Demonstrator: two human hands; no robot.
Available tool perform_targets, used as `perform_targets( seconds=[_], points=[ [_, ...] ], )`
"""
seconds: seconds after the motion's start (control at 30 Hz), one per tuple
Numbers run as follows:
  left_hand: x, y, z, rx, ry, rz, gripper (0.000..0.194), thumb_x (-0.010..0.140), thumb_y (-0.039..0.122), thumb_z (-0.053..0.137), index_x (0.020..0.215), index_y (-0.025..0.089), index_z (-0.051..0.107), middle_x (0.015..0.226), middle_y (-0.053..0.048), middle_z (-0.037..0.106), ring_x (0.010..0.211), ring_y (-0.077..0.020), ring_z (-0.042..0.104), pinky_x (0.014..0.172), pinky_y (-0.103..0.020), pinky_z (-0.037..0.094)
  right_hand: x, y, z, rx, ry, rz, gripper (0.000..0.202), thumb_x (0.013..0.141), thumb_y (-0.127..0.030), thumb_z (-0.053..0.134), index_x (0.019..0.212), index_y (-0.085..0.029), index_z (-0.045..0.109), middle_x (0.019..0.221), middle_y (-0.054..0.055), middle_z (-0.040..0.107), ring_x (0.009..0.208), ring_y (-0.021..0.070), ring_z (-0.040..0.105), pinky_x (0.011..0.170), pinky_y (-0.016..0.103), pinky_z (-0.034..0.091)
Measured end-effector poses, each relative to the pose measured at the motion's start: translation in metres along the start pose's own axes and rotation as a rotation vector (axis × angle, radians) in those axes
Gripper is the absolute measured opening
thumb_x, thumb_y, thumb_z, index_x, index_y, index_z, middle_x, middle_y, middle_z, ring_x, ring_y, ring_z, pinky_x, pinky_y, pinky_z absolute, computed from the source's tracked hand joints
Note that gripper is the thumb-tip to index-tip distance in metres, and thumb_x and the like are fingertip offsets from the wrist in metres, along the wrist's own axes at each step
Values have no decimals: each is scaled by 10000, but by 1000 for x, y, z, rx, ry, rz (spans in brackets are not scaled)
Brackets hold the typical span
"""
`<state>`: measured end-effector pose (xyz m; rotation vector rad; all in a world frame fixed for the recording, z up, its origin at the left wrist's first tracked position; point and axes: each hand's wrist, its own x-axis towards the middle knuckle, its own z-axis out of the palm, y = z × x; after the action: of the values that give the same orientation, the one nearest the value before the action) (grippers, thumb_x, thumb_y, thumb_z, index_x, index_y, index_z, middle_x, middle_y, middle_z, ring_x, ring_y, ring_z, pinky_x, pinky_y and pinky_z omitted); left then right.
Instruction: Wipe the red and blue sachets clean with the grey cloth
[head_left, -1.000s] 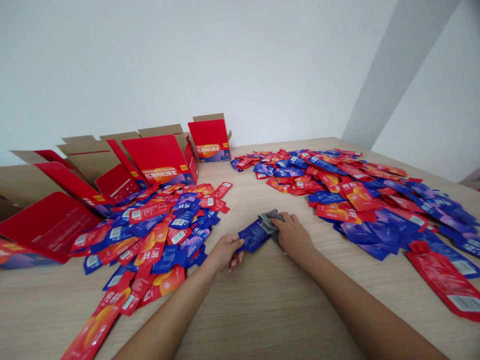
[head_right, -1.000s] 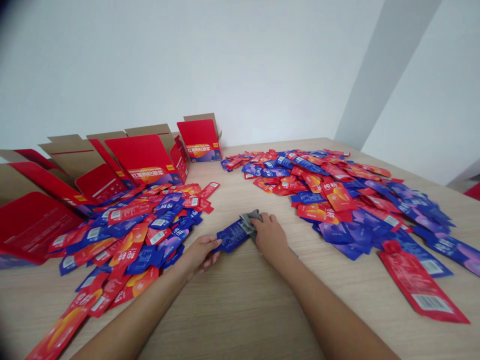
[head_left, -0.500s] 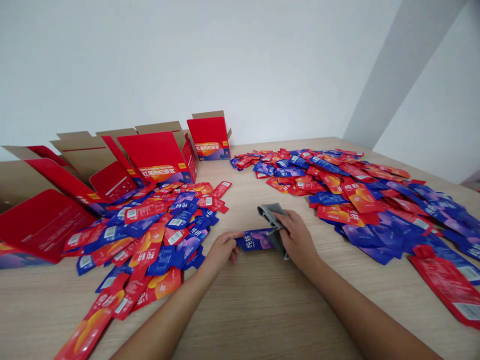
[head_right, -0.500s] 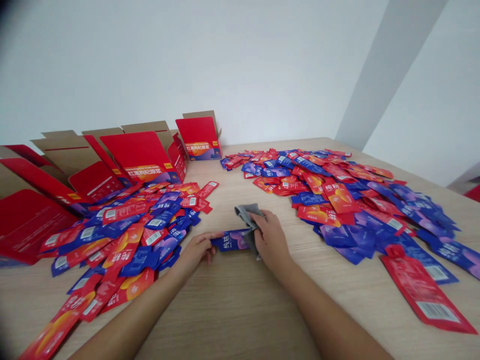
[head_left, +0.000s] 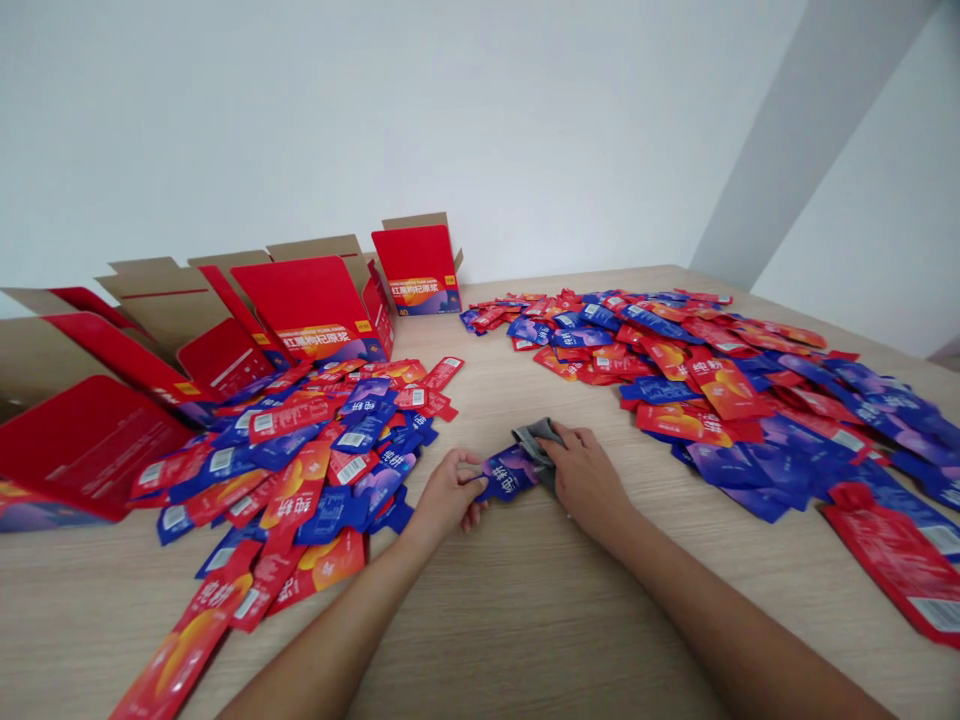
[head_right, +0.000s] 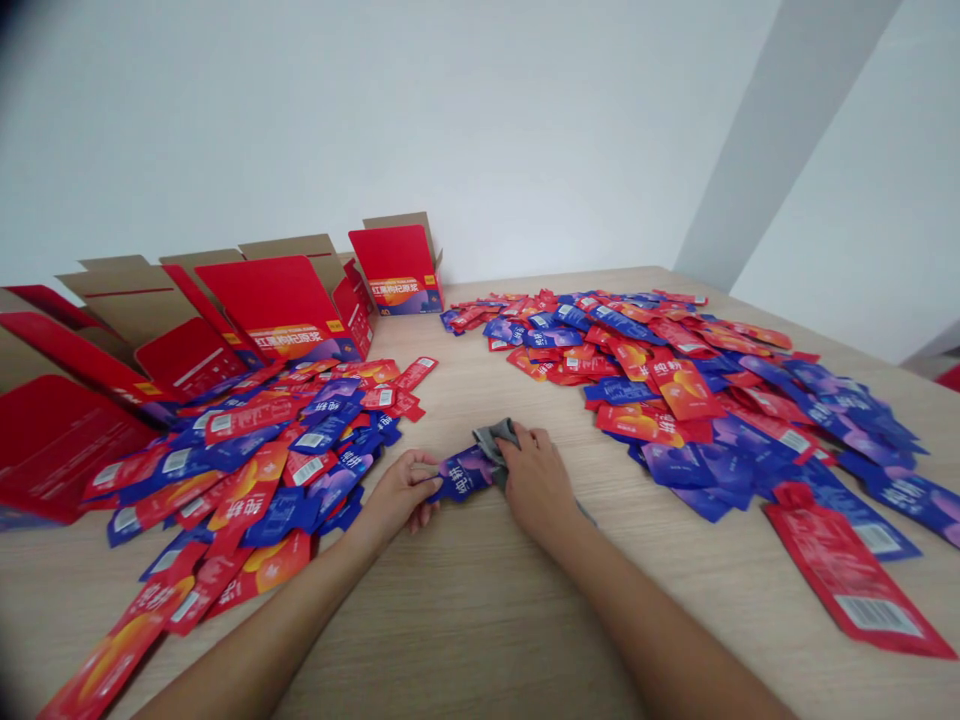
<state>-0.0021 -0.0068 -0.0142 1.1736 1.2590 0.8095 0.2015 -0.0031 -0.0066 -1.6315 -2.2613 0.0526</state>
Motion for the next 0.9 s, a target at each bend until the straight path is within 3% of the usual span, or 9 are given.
perform_targets(
  seconds=[0.07, 0.23, 0.3, 0.53, 0.7, 0.9],
  points=[
    [0, -1, -1, 20, -14, -2, 371, 655, 323, 626, 906, 203, 380, 483, 85, 561, 289, -78, 453, 283, -141, 283, -5, -5, -2, 12, 15, -13, 485, 764, -41, 425, 1201, -168, 592, 1322, 115, 496, 1123, 250, 420, 945, 402, 357],
    [1, -3, -1, 67, -10, -18, 317, 665, 258, 598, 900, 198, 394, 457, 103, 538, 265, -67, 423, 285, -138, 246, -12, -37, 2, 105, -63, -224, 492, 786, -53, 432, 1225, -219, 578, 1368, 66, 465, 1142, 229, 407, 966, 368, 340],
    [0, -1, 0, 79, -7, -25, 297, 678, 241, 573, 911, 199, 394, 445, 110, 525, 256, -63, 400, 281, -137, 228, -8, -35, 3, 95, -84, -214, 489, 783, -43, 425, 1208, -217, 591, 1338, 69, 496, 1126, 218, 421, 963, 358, 339],
    [-2, 5, -4, 37, -44, -69, 317, 687, 253, 589, 939, 197, 405, 449, 108, 511, 255, -52, 355, 288, -136, 170, 5, 11, -3, -21, -27, 23, 494, 775, -20, 396, 1191, -184, 607, 1247, 111, 547, 1036, 227, 462, 912, 361, 360],
    [-3, 8, -10, -11, -49, -109, 422, 646, 268, 660, 983, 181, 421, 511, 101, 520, 271, -37, 377, 299, -142, 145, -7, -12, -12, 56, 24, -92, 526, 786, -42, 418, 1249, -248, 559, 1300, 84, 491, 1071, 232, 432, 947, 363, 355],
    [-5, 12, -8, 22, -42, -134, 429, 661, 263, 657, 1009, 175, 423, 504, 104, 514, 259, -30, 354, 295, -143, 156, -11, -22, -18, 41, -69, -179, 465, 781, -59, 433, 1182, -208, 617, 1268, 96, 517, 1061, 243, 428, 929, 367, 378]
  ],
)
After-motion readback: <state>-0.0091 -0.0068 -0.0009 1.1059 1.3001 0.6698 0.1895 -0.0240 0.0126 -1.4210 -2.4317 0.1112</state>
